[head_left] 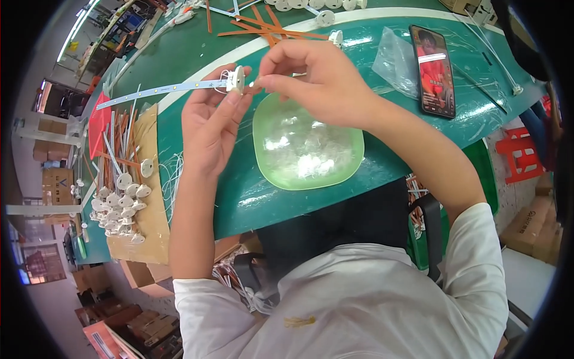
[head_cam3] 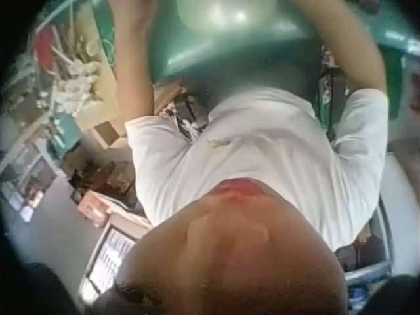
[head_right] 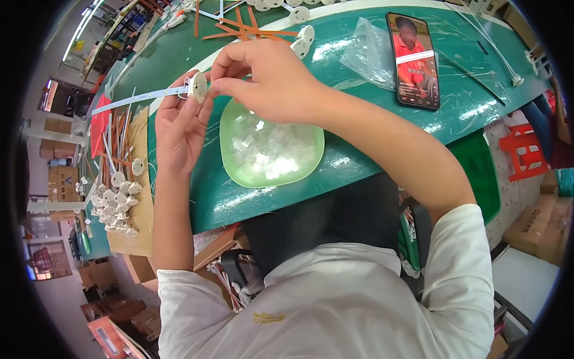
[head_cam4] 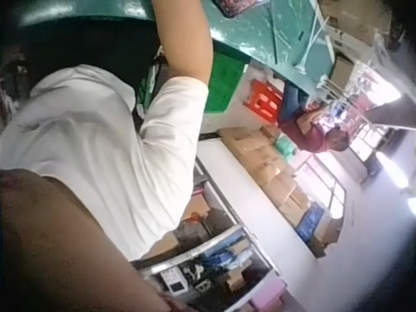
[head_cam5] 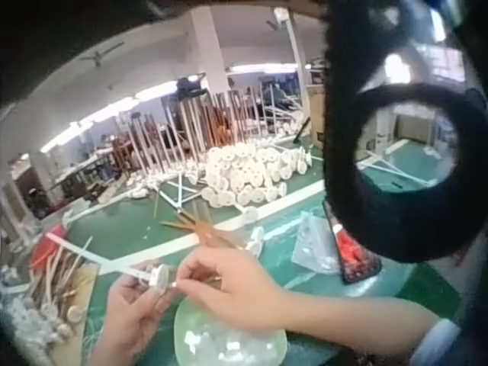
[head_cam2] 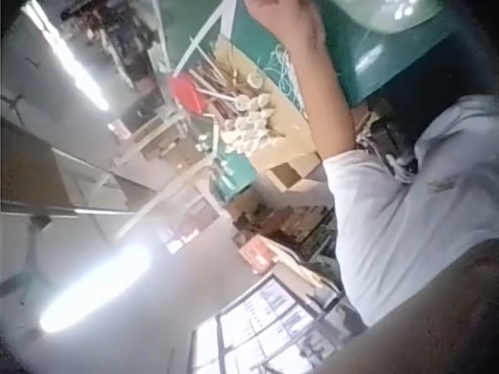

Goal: The user is seen assembling LED strips onto white plastic bases and then bundling multiple units together with a wire tie at a manual workstation.

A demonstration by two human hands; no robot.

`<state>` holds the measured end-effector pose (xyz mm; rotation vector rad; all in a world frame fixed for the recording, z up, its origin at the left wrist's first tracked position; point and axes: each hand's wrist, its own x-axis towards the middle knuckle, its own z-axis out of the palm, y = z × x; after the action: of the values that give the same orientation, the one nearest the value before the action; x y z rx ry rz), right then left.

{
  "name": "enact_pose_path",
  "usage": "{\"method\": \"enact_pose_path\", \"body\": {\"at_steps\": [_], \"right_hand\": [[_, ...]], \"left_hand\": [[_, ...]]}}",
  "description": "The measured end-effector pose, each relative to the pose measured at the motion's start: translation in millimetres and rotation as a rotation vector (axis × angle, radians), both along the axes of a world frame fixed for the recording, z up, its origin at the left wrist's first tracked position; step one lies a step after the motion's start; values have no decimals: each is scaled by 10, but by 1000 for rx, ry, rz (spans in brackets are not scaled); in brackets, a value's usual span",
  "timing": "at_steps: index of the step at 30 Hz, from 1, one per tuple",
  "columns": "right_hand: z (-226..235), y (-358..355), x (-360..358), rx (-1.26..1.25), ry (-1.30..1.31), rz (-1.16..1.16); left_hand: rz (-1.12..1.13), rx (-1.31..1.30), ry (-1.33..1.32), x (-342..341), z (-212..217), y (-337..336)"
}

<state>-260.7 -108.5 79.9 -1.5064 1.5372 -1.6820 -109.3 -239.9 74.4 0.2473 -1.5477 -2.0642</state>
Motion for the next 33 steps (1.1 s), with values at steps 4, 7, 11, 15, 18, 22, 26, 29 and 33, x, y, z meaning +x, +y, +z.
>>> {"method": "enact_pose_path", "body": {"at_steps": [4, 7, 11, 15, 18, 22, 26, 29, 33], "right_hand": [[-54, -31, -5, -34, 4, -23], [-21, -44, 36, -52, 18, -71], [-22, -47, -34, -81, 242, -187], [-77, -63, -73, -226, 358, -187], [-33, -32, -10, -101, 190, -107], [-43, -50, 27, -149, 84, -91], [-21, 20, 11, -175, 240, -165], [63, 45, 94, -73, -14, -76], [44, 36, 128, -89, -95, -11]], "left_hand": [[-44, 11, -20, 5, -8, 23], [24, -31, -51, 21, -60, -13], [3, -44, -50, -28, -83, -66], [16, -18, -33, -38, -103, -92], [1, -18, -3, 7, -127, -119], [-8, 14, 75, 44, -75, -32], [-52, 96, 159, -28, -147, -15], [-47, 115, 177, 9, -109, -8], [-53, 134, 185, 15, -102, 27]]}}
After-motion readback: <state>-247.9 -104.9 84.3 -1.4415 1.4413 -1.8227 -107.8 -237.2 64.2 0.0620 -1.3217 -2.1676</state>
